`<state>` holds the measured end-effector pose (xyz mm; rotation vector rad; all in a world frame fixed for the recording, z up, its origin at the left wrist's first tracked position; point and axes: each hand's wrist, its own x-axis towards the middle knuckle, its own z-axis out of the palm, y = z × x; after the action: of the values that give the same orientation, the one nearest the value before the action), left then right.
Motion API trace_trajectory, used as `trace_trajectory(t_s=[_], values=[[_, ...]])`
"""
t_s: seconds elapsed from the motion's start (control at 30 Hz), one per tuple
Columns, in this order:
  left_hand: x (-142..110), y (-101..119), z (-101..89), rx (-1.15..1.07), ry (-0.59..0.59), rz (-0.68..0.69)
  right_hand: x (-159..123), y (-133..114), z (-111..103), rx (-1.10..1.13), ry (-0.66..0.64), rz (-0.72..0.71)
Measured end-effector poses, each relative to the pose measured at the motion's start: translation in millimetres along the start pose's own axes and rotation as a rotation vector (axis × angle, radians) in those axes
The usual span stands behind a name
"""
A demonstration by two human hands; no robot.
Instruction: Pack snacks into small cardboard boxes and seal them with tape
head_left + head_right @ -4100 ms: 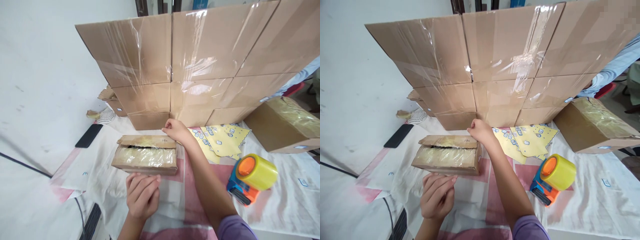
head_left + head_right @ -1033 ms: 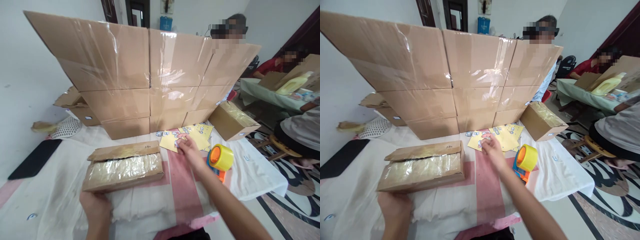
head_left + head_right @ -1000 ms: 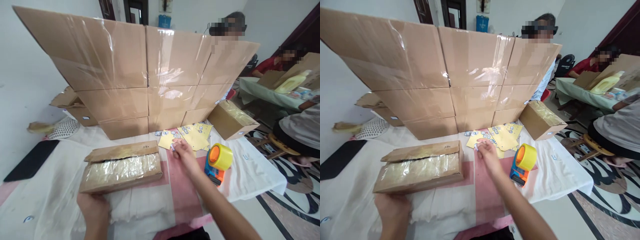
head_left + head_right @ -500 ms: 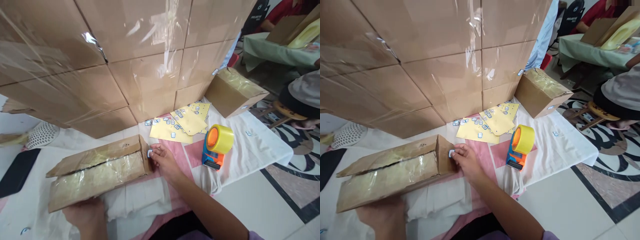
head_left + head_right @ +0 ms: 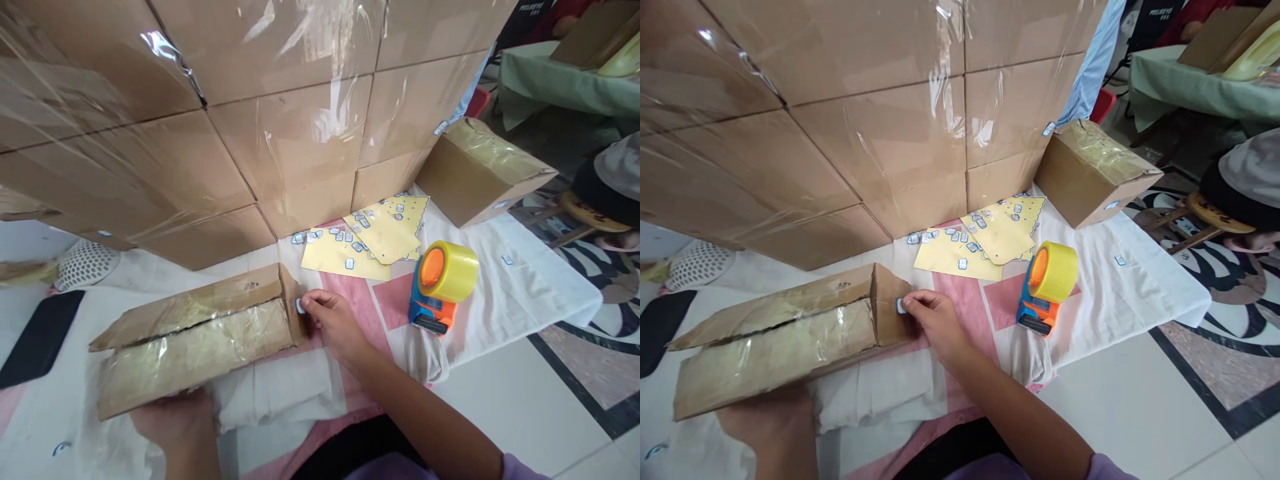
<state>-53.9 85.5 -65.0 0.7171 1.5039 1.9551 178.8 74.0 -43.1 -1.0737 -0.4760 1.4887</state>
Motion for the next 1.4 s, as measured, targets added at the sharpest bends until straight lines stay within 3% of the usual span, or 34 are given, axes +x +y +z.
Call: trace_trajectory(t_s=[0.23, 0.33, 0.53, 0.77, 1.1, 1.4], values=[[1, -3, -3.9, -0.011, -0.023, 0.018, -1, 6, 2, -0.020, -0.016, -0.033], [3, -4, -4.1, -0.014, -0.031, 0.031, -1, 10, 1, -0.024, 0.002, -0.107], [-1, 1, 1.9, -0.013, -0.009, 0.040, -12, 19, -3, -0.257, 0.044, -0.359], [-6, 8, 7.6, 0.032, -0.053, 0.103, -15, 20, -3, -0.266, -0.007, -0.318], [-10, 15, 16.5, -0.001, -0.054, 0.091, -23, 32, 2, -0.290, -0.044, -0.408], [-8, 16, 18.6, 0.049, -0.082, 0.129, -24, 23, 5, -0.275, 0.054, -0.377]])
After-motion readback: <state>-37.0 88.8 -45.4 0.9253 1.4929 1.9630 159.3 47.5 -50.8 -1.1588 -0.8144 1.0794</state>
